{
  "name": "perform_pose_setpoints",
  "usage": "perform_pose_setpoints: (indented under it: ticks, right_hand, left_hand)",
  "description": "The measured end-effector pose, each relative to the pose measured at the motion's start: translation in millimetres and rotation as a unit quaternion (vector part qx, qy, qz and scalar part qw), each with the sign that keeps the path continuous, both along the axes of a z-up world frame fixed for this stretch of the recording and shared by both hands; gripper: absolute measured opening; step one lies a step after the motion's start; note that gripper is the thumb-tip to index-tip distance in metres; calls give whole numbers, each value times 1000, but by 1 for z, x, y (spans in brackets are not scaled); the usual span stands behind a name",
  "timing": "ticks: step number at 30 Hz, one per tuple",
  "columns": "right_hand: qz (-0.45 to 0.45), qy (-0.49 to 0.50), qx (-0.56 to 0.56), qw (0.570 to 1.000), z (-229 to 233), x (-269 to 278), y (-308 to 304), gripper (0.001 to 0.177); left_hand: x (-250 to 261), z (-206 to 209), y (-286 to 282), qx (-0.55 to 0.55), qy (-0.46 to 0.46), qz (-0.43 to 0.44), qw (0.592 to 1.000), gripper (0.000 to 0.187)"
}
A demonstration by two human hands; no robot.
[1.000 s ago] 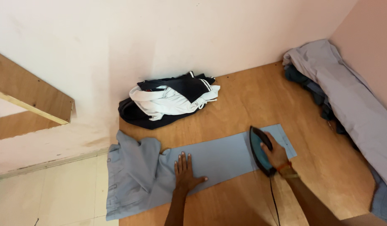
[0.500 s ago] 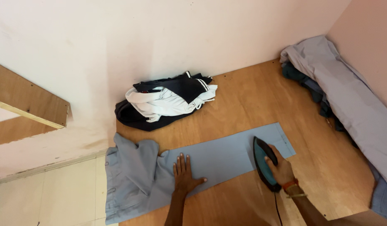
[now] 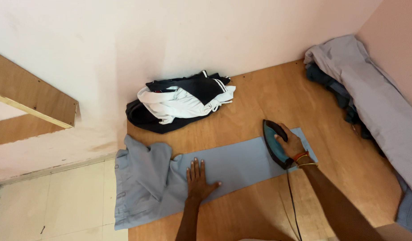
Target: The person irons a light blue pair of trousers on a wooden table. They use a steam iron to smooth the fabric, repeatedly moving the iron back and forth along the length of the garment while holding it flat with their other hand.
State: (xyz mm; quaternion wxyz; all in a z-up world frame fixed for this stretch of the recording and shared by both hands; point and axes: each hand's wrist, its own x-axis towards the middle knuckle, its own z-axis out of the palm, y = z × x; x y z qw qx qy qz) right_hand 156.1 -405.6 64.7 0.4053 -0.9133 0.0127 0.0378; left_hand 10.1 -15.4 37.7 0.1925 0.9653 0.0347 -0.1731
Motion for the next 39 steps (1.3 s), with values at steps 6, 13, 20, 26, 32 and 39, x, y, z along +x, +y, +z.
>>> perform_pose_setpoints:
  ticks: [6, 13, 20, 26, 32, 39]
  right_hand:
    - [172, 189, -73, 964, 41, -13, -28, 55]
    - [387, 65, 51, 918, 37, -14, -7, 38]
    - [536, 84, -64, 837, 53, -35, 155, 50]
    - [577, -18, -68, 814, 24, -72, 284, 58]
    - [537, -26, -83, 839, 20, -90, 284, 58]
    - [409, 44, -115, 904, 22, -66, 124, 57]
  left_hand:
    - [-10, -34, 28, -96, -192, -8, 977, 74]
    - [-60, -33, 70, -89, -302, 45, 948, 44]
    - [-100, -27, 84, -60, -329, 117, 935, 44]
    - [-118, -34, 106, -37, -335, 157, 928, 42]
    - [-132, -26, 118, 24, -346, 171, 922, 42]
    - [-141, -24, 121, 56, -274, 177, 944, 52]
